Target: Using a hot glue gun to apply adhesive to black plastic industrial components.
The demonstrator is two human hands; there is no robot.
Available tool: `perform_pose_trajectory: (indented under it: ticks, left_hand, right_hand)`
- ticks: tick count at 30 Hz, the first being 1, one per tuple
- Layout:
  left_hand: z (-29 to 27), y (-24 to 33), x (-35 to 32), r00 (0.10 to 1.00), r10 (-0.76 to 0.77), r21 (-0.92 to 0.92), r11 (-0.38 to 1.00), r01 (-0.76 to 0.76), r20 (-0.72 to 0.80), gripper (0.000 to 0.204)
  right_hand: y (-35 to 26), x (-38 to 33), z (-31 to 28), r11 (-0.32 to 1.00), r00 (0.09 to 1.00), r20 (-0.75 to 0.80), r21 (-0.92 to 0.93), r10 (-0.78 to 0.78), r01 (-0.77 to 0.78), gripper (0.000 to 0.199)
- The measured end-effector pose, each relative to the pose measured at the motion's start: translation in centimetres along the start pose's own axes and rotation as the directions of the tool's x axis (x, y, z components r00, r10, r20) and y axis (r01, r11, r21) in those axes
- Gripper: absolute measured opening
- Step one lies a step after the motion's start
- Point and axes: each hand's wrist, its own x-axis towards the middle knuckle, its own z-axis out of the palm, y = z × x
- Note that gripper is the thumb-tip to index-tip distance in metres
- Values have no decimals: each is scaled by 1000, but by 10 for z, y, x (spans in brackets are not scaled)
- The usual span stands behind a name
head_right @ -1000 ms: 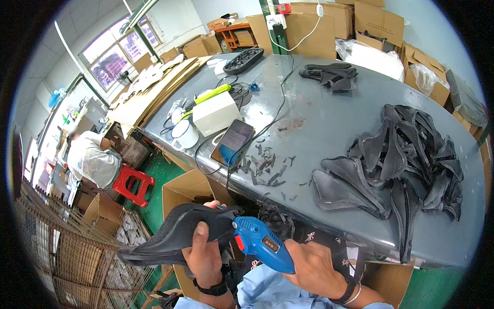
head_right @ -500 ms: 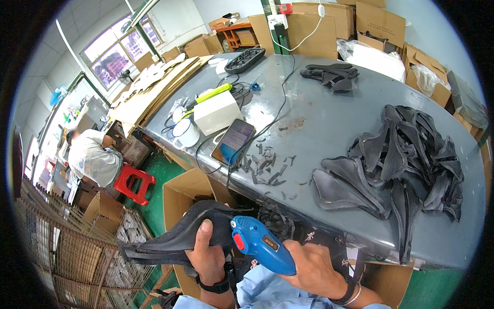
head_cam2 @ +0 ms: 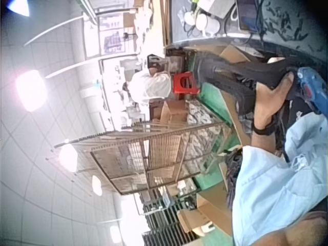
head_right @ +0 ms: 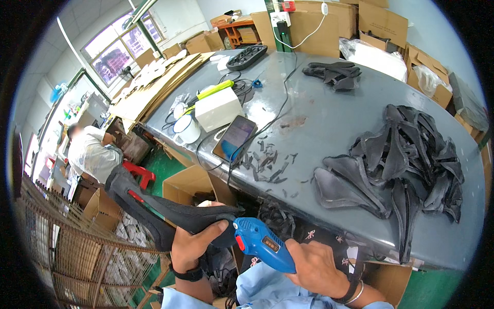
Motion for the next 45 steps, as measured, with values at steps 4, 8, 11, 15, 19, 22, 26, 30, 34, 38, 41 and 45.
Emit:
perform_pose_trajectory:
  ticks: [4,8,11,15,19,22,26,30,34,38,41,45]
  left_hand:
    - [-13,-10,12,975,98,311,937,-158,200,28]
    - [-9,-28,22,963,141,322,923,-213,231,27]
    - [-2,-47,16,901,379,428,793,-434,211,30]
    - [15,-55,19,883,440,433,773,-464,162,25]
    - [21,-67,18,908,404,341,842,-417,113,23]
    - [21,-78,15,940,311,350,872,-342,142,23]
    - [23,-101,13,953,198,250,934,-254,229,26]
    - [18,-102,4,893,268,186,918,-351,361,35]
    - [29,-74,-12,895,-98,-226,950,214,435,57]
    - [54,-54,1,973,223,-802,592,-84,63,54]
    - [53,-58,24,812,379,-728,376,-574,-445,46]
    - [29,-62,20,870,75,-642,645,-414,-487,25]
  right_hand:
    - [1,1,0,1000,999,23,-3,-25,25,52]
    - [2,3,4,993,999,17,110,-44,42,53]
    - [-2,3,1,985,997,72,172,-26,13,56]
    - [-7,4,-1,975,992,117,213,41,-66,52]
    - [-9,6,-4,955,986,150,274,70,-109,53]
    - [-11,7,-6,946,986,153,303,69,-113,54]
    - [-17,15,-15,938,994,107,342,19,-54,58]
    - [-17,21,-23,982,998,33,183,-62,55,57]
    - [-4,21,-5,960,988,-76,258,132,-109,56]
    - [-7,19,-5,902,994,83,419,75,-103,56]
    - [-7,16,-5,884,989,141,467,-37,-34,58]
    - [-11,13,-9,932,990,142,358,11,-62,55]
